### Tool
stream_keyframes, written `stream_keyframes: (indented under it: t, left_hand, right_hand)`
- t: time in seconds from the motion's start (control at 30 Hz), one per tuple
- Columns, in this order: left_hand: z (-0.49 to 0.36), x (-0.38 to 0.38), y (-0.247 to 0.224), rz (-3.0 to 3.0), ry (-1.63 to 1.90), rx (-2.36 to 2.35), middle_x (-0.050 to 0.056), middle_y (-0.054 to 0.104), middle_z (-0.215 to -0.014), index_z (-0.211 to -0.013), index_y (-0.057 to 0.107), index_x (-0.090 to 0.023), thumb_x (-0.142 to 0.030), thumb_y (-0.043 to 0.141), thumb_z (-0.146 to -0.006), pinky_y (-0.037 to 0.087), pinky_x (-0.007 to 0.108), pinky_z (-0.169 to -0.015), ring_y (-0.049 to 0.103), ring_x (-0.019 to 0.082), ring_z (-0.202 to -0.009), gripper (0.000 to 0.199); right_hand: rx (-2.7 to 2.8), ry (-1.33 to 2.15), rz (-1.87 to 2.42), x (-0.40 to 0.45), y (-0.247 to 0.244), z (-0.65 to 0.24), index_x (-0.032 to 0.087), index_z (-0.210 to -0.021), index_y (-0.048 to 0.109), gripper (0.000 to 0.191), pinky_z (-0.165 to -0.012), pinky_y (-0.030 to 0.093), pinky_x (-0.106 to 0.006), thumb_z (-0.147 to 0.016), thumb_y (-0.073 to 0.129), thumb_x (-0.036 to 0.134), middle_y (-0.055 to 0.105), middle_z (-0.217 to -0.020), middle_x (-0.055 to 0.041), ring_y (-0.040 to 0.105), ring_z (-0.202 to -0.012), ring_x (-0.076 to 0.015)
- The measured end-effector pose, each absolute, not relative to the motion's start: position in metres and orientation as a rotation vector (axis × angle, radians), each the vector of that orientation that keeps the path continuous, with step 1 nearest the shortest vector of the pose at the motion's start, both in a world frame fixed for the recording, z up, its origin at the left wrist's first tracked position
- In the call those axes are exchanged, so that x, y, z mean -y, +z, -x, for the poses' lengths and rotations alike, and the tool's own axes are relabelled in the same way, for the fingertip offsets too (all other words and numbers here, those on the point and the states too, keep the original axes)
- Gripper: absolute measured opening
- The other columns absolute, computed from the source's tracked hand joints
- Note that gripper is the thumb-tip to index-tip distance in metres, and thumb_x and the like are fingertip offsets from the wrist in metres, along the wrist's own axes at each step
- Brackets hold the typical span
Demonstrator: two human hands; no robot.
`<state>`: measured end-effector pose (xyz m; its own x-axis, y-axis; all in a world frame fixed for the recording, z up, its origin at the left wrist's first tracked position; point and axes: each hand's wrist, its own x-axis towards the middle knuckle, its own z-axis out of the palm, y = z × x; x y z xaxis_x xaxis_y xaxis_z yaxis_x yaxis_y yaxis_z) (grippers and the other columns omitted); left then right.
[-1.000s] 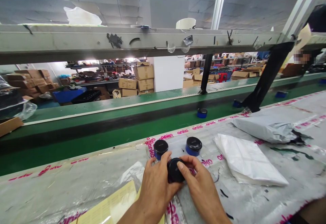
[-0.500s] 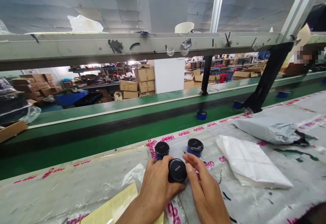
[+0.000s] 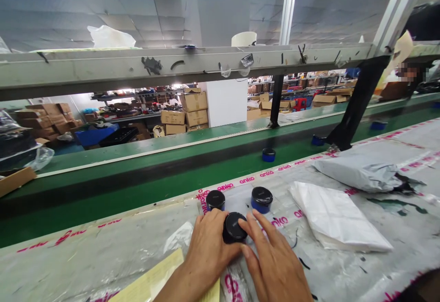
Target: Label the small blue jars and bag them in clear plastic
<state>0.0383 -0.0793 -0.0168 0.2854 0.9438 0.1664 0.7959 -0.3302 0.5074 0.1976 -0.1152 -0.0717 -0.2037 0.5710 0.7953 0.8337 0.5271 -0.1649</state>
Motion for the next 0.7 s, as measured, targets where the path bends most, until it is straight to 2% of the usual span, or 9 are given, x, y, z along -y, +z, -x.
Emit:
stream_keyframes:
  t: [0.07, 0.2, 0.23, 0.37, 0.5, 0.7]
  left_hand:
    - [-0.038, 0.079, -0.018, -2.224, 0.634, -1.592, 0.003, 0.068, -0.101, -0.104, 0.067, -0.023, -0.026, 0.073, -0.074, 0.041, 0.042, -0.088, 0.061, 0.028, -0.098, 0.031]
    - [-0.037, 0.08, -0.021, -2.126, 0.67, -1.659, 0.007, 0.068, -0.119, -0.14, 0.047, -0.021, -0.026, 0.079, -0.068, 0.042, 0.046, -0.096, 0.058, 0.032, -0.109, 0.079]
    - [-0.036, 0.08, -0.022, -2.129, 0.67, -1.657, 0.007, 0.068, -0.12, -0.141, 0.045, -0.021, -0.025, 0.078, -0.068, 0.043, 0.046, -0.096, 0.058, 0.032, -0.109, 0.08]
    - [-0.039, 0.084, -0.016, -2.294, 0.672, -1.575, 0.004, 0.069, -0.122, -0.128, 0.056, -0.025, -0.02, 0.071, -0.073, 0.042, 0.047, -0.098, 0.06, 0.031, -0.108, 0.058]
    - [-0.046, 0.083, -0.001, -2.345, 0.628, -1.598, 0.003, 0.07, -0.117, -0.124, 0.058, -0.025, -0.016, 0.066, -0.073, 0.043, 0.047, -0.095, 0.062, 0.029, -0.101, 0.052]
    - [-0.059, 0.067, 0.012, -2.536, 0.501, -1.64, 0.005, 0.071, -0.107, -0.112, 0.066, -0.024, -0.028, 0.079, -0.071, 0.043, 0.049, -0.09, 0.06, 0.032, -0.101, 0.043]
  right_hand:
    - [1.866, -0.325, 1.136, 0.117, -0.071, -0.201, 0.018, -0.14, 0.049, 0.047, -0.091, 0.058, -0.047, -0.094, 0.052, 0.023, 0.066, -0.131, -0.0115, 0.057, -0.126, -0.031]
    - [1.642, -0.117, 1.198, 0.121, -0.072, -0.208, 0.022, -0.141, 0.047, 0.046, -0.098, 0.053, -0.05, -0.095, 0.05, 0.024, 0.062, -0.134, -0.0107, 0.057, -0.125, -0.0303]
    - [1.599, -0.077, 1.216, 0.121, -0.072, -0.209, 0.022, -0.141, 0.046, 0.046, -0.099, 0.053, -0.05, -0.095, 0.051, 0.025, 0.062, -0.134, -0.0111, 0.057, -0.124, -0.0304]
    - [1.504, -0.022, 1.188, 0.12, -0.075, -0.206, 0.022, -0.137, 0.049, 0.043, -0.097, 0.053, -0.051, -0.094, 0.054, 0.023, 0.061, -0.131, -0.0123, 0.057, -0.122, -0.03]
    - [1.408, 0.006, 1.191, 0.118, -0.076, -0.205, 0.021, -0.134, 0.05, 0.039, -0.098, 0.051, -0.052, -0.095, 0.052, 0.023, 0.059, -0.133, -0.0135, 0.054, -0.125, -0.0304]
    - [1.372, 0.027, 1.181, 0.114, -0.082, -0.205, 0.022, -0.132, 0.052, 0.038, -0.096, 0.053, -0.049, -0.095, 0.053, 0.024, 0.059, -0.133, -0.0129, 0.054, -0.125, -0.0298]
